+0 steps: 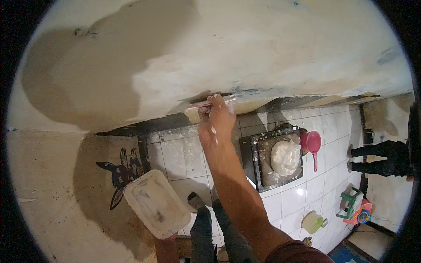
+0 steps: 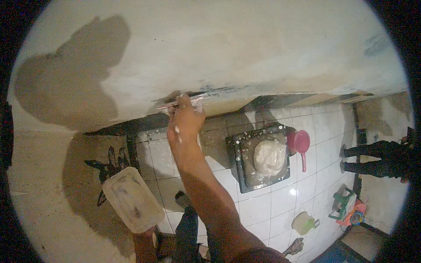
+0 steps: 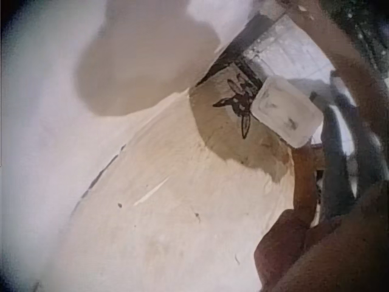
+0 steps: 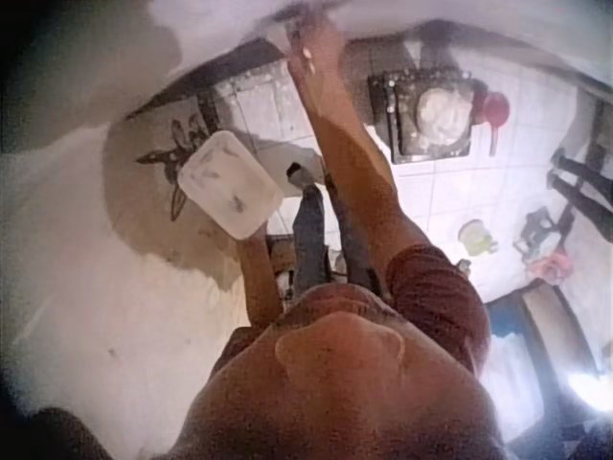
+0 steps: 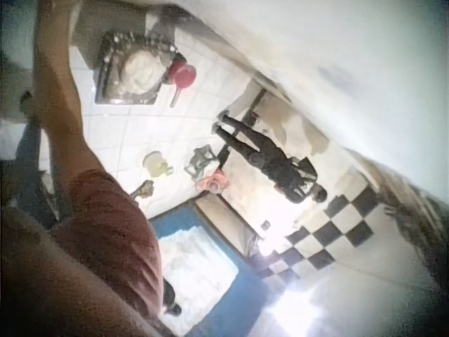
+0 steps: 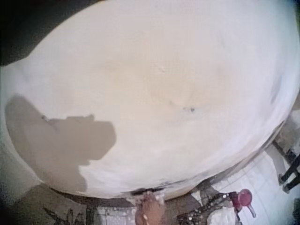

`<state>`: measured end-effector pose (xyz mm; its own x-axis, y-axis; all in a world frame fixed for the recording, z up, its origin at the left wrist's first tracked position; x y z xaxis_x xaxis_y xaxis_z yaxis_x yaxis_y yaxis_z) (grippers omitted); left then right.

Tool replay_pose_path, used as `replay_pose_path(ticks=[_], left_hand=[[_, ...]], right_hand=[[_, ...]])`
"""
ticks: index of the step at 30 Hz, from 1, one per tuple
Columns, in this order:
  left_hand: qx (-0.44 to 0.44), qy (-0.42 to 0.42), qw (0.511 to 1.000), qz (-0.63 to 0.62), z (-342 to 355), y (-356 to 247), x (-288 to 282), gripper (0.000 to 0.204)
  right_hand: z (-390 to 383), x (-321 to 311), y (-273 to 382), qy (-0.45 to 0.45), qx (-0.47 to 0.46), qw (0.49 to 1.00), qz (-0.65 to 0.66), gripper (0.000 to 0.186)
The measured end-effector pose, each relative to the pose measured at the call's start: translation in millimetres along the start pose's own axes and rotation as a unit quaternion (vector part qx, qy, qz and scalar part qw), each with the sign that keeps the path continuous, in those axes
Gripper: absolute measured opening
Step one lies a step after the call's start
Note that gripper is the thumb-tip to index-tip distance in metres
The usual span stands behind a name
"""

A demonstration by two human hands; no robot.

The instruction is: The person applies a white plaster-like substance to a wall corner and surface using a spreader, picking up more material from a small container as needed.

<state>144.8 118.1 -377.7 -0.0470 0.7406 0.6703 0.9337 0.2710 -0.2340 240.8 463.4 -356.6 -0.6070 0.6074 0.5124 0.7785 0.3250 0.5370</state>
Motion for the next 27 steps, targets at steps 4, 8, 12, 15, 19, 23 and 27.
replay_pose_path(ticks=[4,8,12,15,19,23,27], left_hand=[[0.010,-0.008,1.000,0.000,-3.2,-2.3,5.8,0.070],[0.001,-0.001,1.000,-0.002,-1.9,10.0,16.1,0.070],[-0.001,-0.009,1.000,0.000,0.7,15.6,16.1,0.070],[0.002,-0.015,1.000,0.001,-0.5,17.1,21.3,0.070],[-0.013,-0.009,1.000,-0.004,3.3,32.6,27.7,0.070],[-0.005,-0.018,1.000,0.005,2.6,30.4,27.1,0.071],[-0.012,-0.016,1.000,0.005,5.1,39.6,34.2,0.071]], right_hand=[[-49.3,-37.0,15.1,0.026,-0.149,0.979,-0.139,0.009],[6.5,-69.6,28.7,-0.027,-0.052,0.998,0.024,0.004],[8.2,-12.2,52.5,0.018,-0.071,0.997,0.003,0.008],[-46.4,-27.2,82.5,0.058,-0.307,0.761,-0.569,0.012],[34.8,-86.3,83.9,-0.051,-0.093,0.994,-0.022,0.018],[10.8,-12.7,93.1,-0.001,-0.114,0.993,-0.039,0.019],[-41.1,-32.5,120.3,0.032,-0.128,0.991,-0.023,0.021]])
Point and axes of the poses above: each hand's wrist, its own z-axis towards the middle knuckle, its own x-axis out of the palm, y = z × x, the point moved 2 cm from there along z, towards the middle knuckle, and after that the axes turned 7 degrees about -y, right-handed, at the moved point
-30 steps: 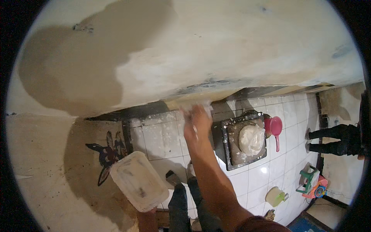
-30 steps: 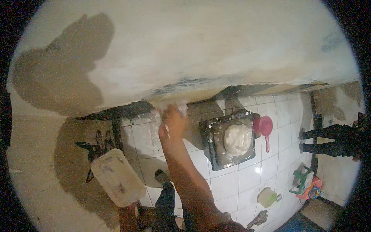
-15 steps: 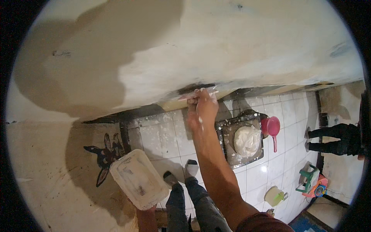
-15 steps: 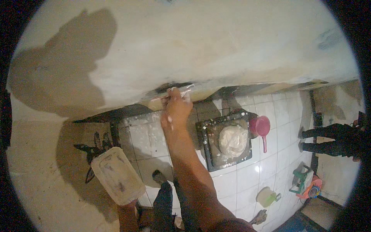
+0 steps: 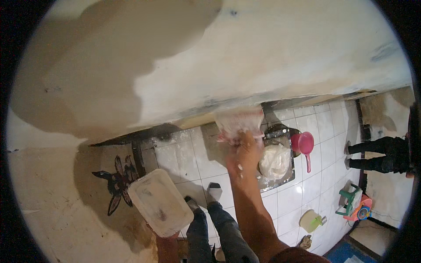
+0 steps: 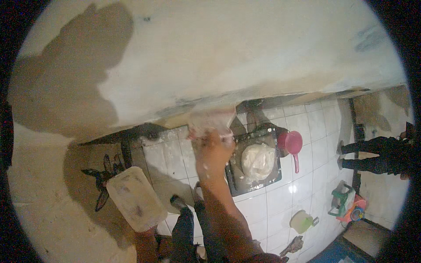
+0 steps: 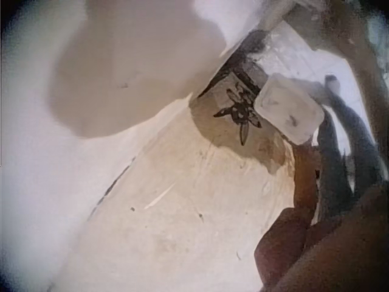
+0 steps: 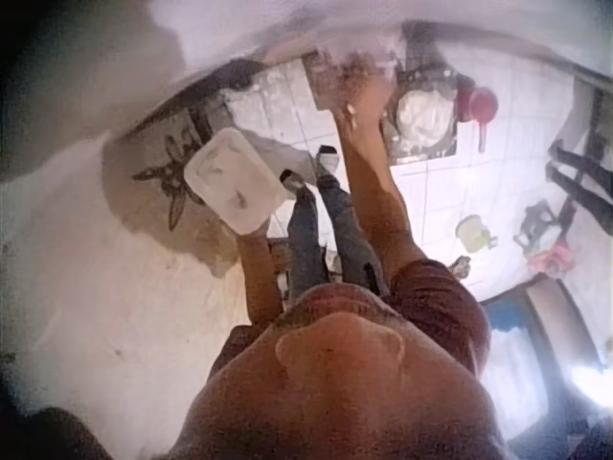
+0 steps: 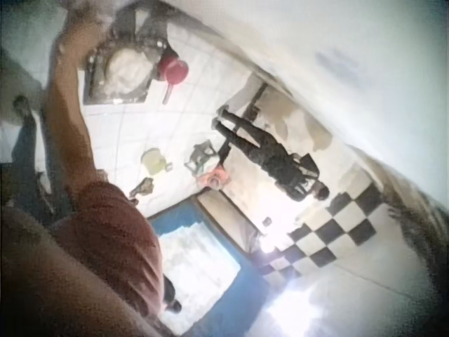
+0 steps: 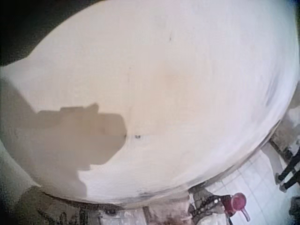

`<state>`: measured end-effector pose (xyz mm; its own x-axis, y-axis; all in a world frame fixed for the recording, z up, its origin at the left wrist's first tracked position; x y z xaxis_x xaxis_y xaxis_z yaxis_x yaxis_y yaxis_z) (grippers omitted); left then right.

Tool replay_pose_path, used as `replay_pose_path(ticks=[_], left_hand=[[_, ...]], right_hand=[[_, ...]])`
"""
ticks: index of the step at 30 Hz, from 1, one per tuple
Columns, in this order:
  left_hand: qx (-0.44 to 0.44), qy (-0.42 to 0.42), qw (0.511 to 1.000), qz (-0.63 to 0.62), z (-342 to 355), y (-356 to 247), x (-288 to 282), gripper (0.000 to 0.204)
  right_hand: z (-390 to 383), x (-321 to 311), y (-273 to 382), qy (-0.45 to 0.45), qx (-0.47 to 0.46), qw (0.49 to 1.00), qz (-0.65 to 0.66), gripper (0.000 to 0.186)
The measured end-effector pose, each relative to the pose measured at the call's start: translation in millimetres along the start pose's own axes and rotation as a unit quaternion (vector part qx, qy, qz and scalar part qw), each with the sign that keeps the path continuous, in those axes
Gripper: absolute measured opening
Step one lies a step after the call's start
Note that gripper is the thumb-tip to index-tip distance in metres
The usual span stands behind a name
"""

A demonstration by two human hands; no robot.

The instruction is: The person applies a white plaster-like substance to a wall corner and surface using a spreader, picking up more material from a small container as needed.

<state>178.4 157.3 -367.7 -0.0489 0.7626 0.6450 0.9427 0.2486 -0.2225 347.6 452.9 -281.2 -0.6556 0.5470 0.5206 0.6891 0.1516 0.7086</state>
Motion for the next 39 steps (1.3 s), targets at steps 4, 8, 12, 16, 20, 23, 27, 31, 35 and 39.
replay_pose_path(ticks=[4,8,12,16,20,23,27,31,35,39], left_hand=[[-0.006,0.004,1.000,0.003,2.1,6.1,4.9,0.071],[-0.009,-0.002,1.000,0.005,6.7,13.8,4.1,0.071],[-0.011,0.006,1.000,0.001,6.2,12.8,6.9,0.071],[-0.013,0.010,1.000,-0.008,5.2,8.1,0.8,0.072],[-0.010,0.003,1.000,-0.023,3.4,0.5,-18.1,0.072],[-0.004,-0.008,0.999,-0.032,-4.5,-11.3,-41.9,0.072],[-0.005,-0.021,0.999,-0.042,-16.8,-30.5,-77.7,0.072],[0.007,-0.039,0.998,-0.040,-26.9,-53.4,-112.0,0.072],[-0.008,-0.040,0.998,-0.047,-28.6,-58.3,-127.9,0.072],[-0.011,-0.028,0.998,-0.054,-35.5,-75.1,-122.6,0.073]], right_hand=[[93.1,-51.5,-58.3,-0.050,-0.048,0.996,-0.060,0.022],[42.4,14.7,-5.2,0.009,-0.007,1.000,-0.012,0.018],[25.0,-46.5,5.2,0.058,-0.042,0.997,-0.029,0.024],[99.6,-113.6,19.1,0.035,-0.307,0.853,-0.420,0.011],[136.6,-111.7,50.8,0.048,-0.509,0.703,-0.494,0.017],[144.1,-100.6,36.1,0.076,-0.500,0.716,-0.482,0.014],[146.7,-79.5,-14.3,0.102,-0.519,0.711,-0.463,0.022],[83.4,-45.0,-140.5,0.081,-0.492,0.713,-0.492,0.045],[-25.1,1.8,-239.2,0.255,-0.529,0.705,-0.399,0.028],[-89.4,-20.3,-239.9,0.272,-0.420,0.785,-0.366,0.019]])
Point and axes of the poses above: each hand's wrist, its own z-axis towards the middle knuckle, its own x-axis out of the palm, y = z × x, the point moved 2 cm from there along z, towards the middle knuckle, and after that the axes turned 7 degrees about -y, right-handed, at the moved point
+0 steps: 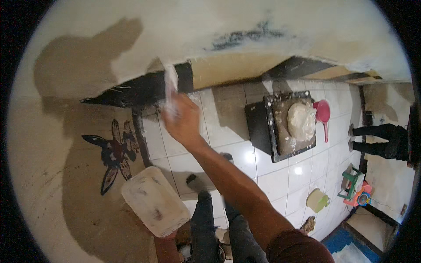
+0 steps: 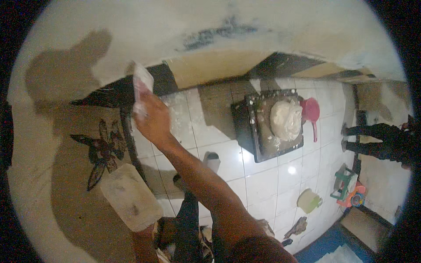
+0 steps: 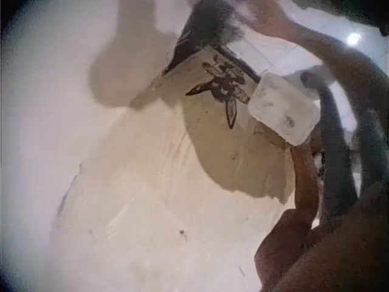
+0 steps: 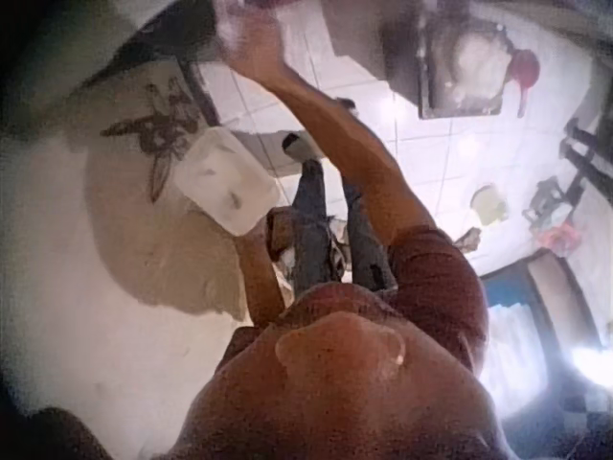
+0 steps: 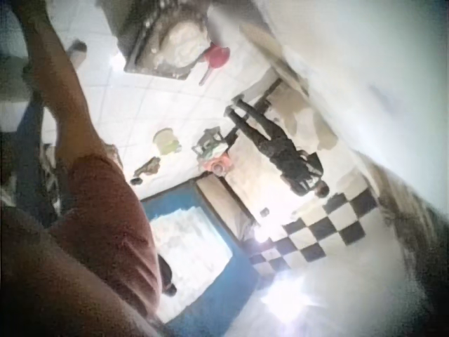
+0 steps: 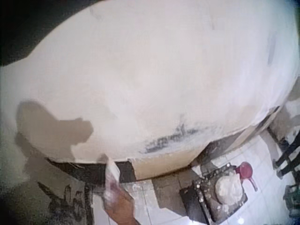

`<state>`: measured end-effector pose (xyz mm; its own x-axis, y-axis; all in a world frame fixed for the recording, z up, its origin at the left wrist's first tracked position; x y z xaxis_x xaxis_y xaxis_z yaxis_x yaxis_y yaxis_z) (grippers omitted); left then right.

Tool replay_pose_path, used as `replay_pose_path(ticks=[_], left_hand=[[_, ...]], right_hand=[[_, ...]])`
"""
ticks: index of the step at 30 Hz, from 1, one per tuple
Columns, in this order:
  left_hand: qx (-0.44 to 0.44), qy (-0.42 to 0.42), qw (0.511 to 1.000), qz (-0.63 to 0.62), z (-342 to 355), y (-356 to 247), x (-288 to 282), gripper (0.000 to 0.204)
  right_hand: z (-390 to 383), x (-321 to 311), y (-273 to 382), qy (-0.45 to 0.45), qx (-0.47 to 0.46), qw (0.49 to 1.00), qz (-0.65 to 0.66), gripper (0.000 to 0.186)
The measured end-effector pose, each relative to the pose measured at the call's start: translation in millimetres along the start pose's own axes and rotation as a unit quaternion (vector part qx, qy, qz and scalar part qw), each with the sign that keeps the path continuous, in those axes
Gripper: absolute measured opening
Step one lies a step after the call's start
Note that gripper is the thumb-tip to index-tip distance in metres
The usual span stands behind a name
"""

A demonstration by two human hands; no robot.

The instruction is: The person applies a white plaster-like substance to a wall corner and surface using a spreader, picking up more material from a small container as needed.

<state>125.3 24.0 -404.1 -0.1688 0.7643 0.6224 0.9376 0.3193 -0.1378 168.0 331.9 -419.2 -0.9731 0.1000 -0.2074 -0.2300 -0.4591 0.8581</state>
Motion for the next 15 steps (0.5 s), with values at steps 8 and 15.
replay_pose_path(ticks=[8,15], left_hand=[[0.014,0.046,0.999,-0.002,-18.8,-38.8,21.8,0.071],[0.010,0.030,0.999,0.006,-9.8,-34.1,11.4,0.070]], right_hand=[[30.4,-172.6,-112.4,-0.100,0.312,0.945,0.022,0.018],[126.5,-241.0,-144.9,-0.195,0.162,0.966,-0.048,0.004]])
Point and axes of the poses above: each hand's wrist, its own z-axis towards the middle knuckle, its own x-axis out of the palm, y = z × x, the point moved 2 cm from there along z, towards the middle knuckle, and after that the axes turned 7 degrees about -y, right-handed, at the moved point
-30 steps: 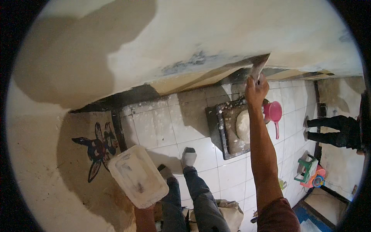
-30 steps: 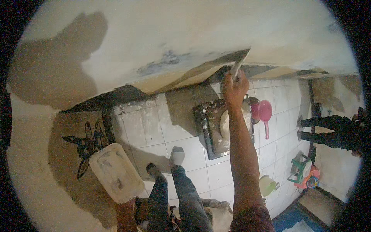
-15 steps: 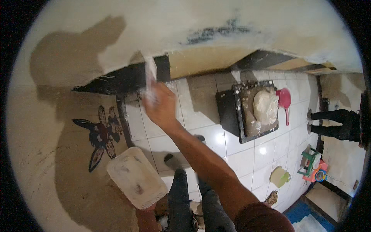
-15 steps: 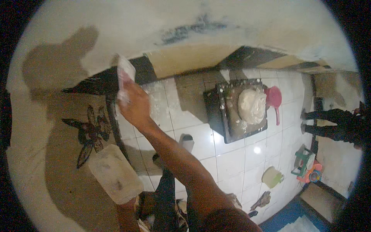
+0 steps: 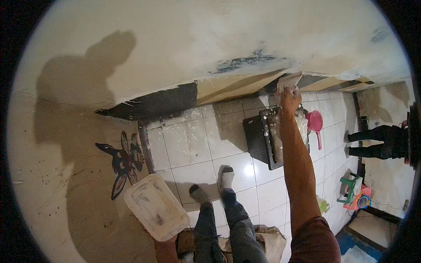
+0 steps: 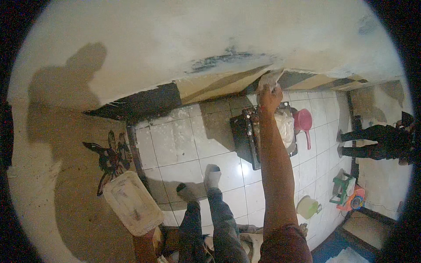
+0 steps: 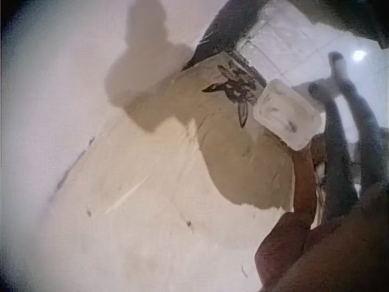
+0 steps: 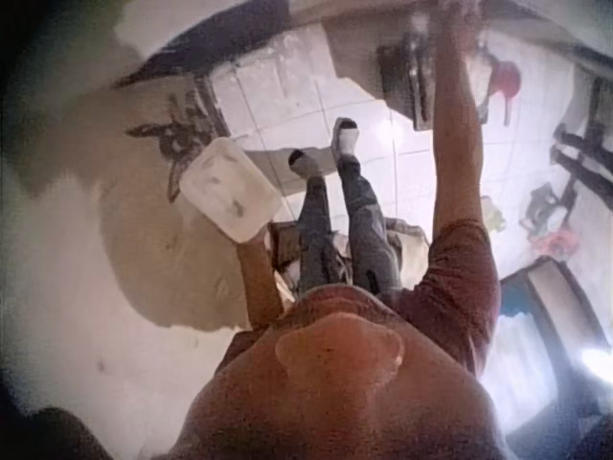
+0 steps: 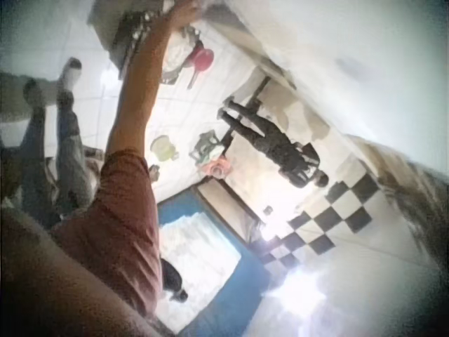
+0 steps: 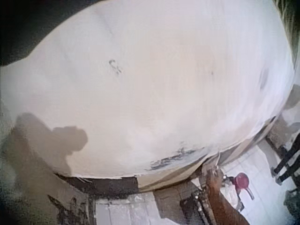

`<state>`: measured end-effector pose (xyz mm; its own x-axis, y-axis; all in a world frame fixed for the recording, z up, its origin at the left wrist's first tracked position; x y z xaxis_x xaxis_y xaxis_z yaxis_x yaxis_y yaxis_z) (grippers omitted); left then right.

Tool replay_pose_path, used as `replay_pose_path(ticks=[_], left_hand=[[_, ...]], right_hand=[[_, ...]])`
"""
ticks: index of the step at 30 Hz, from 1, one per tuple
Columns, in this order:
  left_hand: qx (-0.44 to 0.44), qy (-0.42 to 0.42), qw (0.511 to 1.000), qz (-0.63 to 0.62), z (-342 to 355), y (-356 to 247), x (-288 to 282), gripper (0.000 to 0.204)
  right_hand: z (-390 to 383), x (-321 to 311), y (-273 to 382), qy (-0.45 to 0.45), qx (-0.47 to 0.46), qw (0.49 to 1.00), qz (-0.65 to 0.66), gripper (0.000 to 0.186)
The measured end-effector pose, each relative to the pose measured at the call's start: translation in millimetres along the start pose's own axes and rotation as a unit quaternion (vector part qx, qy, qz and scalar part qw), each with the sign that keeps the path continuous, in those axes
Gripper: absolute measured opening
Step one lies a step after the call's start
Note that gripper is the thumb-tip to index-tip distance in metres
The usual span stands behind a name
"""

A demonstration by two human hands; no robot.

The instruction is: The person applies a white plaster-like substance to a wall corner and surface using a spreader, picking up more material from a small container as needed.

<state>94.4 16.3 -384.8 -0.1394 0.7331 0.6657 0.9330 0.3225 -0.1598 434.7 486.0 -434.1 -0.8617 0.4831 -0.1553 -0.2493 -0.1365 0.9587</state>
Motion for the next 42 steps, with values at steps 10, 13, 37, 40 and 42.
replay_pose_path(ticks=[10,13,37,40,42], left_hand=[[-0.010,-0.016,0.999,0.031,5.6,29.8,12.8,0.067],[-0.022,-0.014,0.999,0.032,7.4,43.1,17.1,0.067],[-0.028,-0.023,0.998,0.047,6.6,71.3,18.6,0.061],[-0.021,-0.029,0.999,0.040,0.4,65.1,16.1,0.060],[-0.024,-0.029,0.999,0.036,1.4,66.7,16.2,0.060]], right_hand=[[-190.5,142.0,76.9,0.096,-0.117,0.983,-0.104,0.024],[-188.9,107.1,72.9,0.117,0.032,0.991,0.054,0.019],[-192.3,95.6,91.7,0.221,0.025,0.973,0.052,0.023],[-152.1,67.8,66.8,0.126,0.318,0.906,0.250,0.004],[-119.6,53.5,47.6,0.044,0.349,0.892,0.284,0.008]])
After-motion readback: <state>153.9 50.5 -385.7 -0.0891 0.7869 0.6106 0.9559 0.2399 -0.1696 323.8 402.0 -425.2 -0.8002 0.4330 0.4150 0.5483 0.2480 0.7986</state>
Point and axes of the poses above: each hand's wrist, its own z-axis towards the middle knuckle, its own x-axis out of the palm, y = z × x, the point moved 2 cm from there along z, towards the middle knuckle, and after that the axes turned 7 degrees about -y, right-handed, at the moved point
